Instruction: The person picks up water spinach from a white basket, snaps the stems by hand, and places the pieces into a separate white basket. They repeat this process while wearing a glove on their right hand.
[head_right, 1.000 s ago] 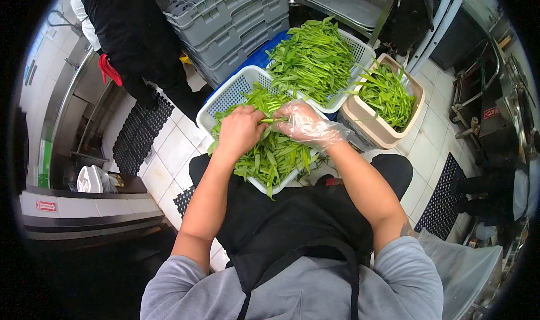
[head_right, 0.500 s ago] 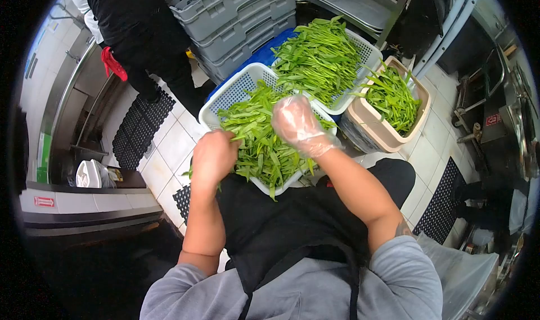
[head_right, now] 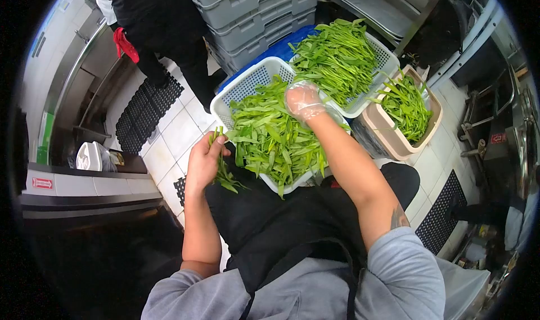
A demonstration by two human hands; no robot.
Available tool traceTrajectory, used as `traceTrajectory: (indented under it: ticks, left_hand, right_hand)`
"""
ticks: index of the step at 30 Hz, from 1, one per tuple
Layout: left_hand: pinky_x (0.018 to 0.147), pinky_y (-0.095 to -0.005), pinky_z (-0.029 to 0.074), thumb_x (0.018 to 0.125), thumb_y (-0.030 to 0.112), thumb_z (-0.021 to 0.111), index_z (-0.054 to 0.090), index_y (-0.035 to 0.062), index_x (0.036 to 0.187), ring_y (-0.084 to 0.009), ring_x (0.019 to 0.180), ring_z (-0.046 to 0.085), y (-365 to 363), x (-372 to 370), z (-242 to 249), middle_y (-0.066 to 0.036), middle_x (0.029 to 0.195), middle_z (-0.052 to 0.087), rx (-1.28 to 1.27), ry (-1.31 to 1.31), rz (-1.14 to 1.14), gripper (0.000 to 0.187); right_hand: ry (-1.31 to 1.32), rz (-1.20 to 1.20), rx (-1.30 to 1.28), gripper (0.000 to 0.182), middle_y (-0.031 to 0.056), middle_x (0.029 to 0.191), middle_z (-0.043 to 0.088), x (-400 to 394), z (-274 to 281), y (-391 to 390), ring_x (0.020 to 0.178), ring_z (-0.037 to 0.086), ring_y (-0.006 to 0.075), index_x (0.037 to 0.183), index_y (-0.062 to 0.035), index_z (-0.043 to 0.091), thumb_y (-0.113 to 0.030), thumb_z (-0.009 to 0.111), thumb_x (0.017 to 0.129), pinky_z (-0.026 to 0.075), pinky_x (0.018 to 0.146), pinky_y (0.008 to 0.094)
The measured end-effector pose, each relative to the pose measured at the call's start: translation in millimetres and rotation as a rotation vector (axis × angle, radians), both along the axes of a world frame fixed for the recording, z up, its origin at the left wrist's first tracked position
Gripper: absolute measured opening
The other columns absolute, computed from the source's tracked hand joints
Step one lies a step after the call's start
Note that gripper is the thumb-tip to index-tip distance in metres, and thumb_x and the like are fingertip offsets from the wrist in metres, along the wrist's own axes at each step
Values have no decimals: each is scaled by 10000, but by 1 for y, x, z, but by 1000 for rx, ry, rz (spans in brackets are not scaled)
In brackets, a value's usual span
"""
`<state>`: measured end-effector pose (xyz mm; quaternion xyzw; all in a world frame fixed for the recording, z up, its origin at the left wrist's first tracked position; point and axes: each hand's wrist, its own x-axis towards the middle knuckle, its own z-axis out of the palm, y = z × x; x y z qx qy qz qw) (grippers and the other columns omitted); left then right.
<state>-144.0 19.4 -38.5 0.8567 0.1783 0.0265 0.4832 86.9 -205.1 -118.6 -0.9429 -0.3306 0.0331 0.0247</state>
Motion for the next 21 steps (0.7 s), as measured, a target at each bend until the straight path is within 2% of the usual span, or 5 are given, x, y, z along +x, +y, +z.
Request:
traceTrajectory:
  ticks: [4,5,9,16,21]
  left_hand:
    - [656,-297,474,1070,196,578,675,20,1012,-117,658,583,-6,7,-10,13,675,613,-403,-94,58,209]
    - [666,-239,435,1054,174,637,668,37,1019,-67,662,493,-7,10,-7,30,769,589,-486,-97,45,145]
    - [680,-232,431,965,80,740,714,31,932,-44,736,519,-21,20,13,46,790,622,-346,-136,46,64]
    - [790,-283,509,971,99,721,769,17,1122,-137,830,648,-54,55,43,-65,909,727,147,-586,-14,178]
    - [816,-425,574,887,91,743,713,80,1180,-353,937,699,-78,89,20,-135,1075,711,437,-702,-194,294]
  right_hand:
    - [-172,43,133,197,187,959,763,2,15,-7,908,735,376,897,-58,764,-153,594,867,554,847,527]
    - [-310,83,259,149,186,919,745,-1,20,-12,870,716,381,857,-66,741,-140,612,867,541,830,528]
    - [-214,224,558,87,195,910,725,-10,85,-23,845,687,411,882,-45,740,-101,687,844,544,793,504]
    - [-243,209,729,151,201,945,713,-38,122,-53,907,673,423,995,-21,720,-135,691,901,535,827,515]
    - [-149,180,904,149,208,919,696,-51,117,-61,880,660,439,1010,-1,689,-123,647,936,529,797,498]
